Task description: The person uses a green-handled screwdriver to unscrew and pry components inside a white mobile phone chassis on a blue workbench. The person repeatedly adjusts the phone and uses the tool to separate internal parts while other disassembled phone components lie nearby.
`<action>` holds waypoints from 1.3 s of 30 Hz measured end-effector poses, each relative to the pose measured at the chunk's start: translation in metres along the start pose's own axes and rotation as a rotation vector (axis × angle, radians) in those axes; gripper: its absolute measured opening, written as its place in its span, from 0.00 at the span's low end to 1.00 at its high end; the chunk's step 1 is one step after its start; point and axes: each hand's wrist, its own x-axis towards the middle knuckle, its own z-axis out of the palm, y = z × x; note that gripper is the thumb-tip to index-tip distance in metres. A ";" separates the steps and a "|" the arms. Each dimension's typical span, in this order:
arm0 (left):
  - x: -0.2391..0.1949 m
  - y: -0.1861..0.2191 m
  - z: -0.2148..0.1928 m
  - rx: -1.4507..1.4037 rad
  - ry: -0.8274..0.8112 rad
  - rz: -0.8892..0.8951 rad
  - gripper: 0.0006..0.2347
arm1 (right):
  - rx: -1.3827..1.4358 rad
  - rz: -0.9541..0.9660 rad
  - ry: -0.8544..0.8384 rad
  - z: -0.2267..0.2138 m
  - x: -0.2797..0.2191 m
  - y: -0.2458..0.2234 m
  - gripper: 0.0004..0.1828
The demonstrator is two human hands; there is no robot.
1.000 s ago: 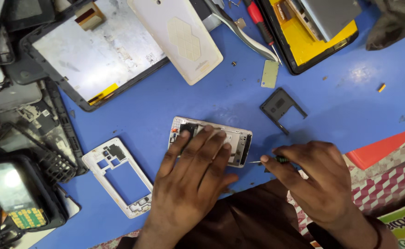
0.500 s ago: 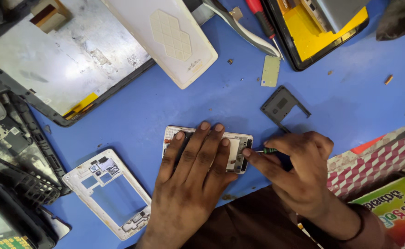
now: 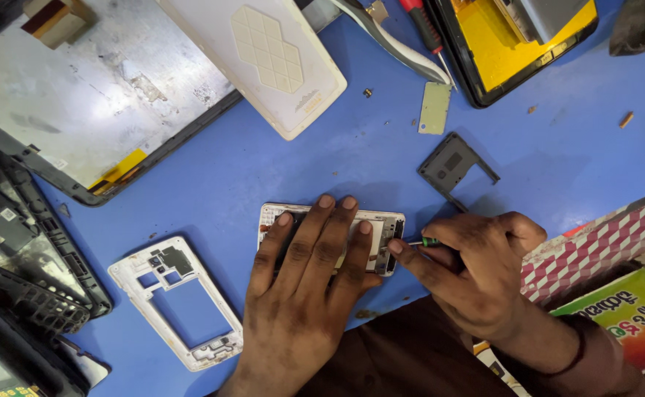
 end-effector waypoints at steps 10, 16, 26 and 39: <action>-0.001 0.003 0.004 -0.045 0.011 -0.044 0.18 | -0.030 -0.024 -0.058 0.000 -0.004 0.005 0.23; -0.001 0.002 0.004 -0.048 0.011 -0.038 0.18 | 0.000 -0.016 -0.045 0.003 -0.003 0.004 0.21; -0.002 0.003 0.009 -0.024 0.022 -0.051 0.18 | 0.046 -0.023 -0.067 -0.001 0.002 0.004 0.20; -0.006 0.002 0.013 -0.065 0.013 -0.059 0.19 | 0.061 -0.046 -0.051 0.004 -0.005 0.008 0.20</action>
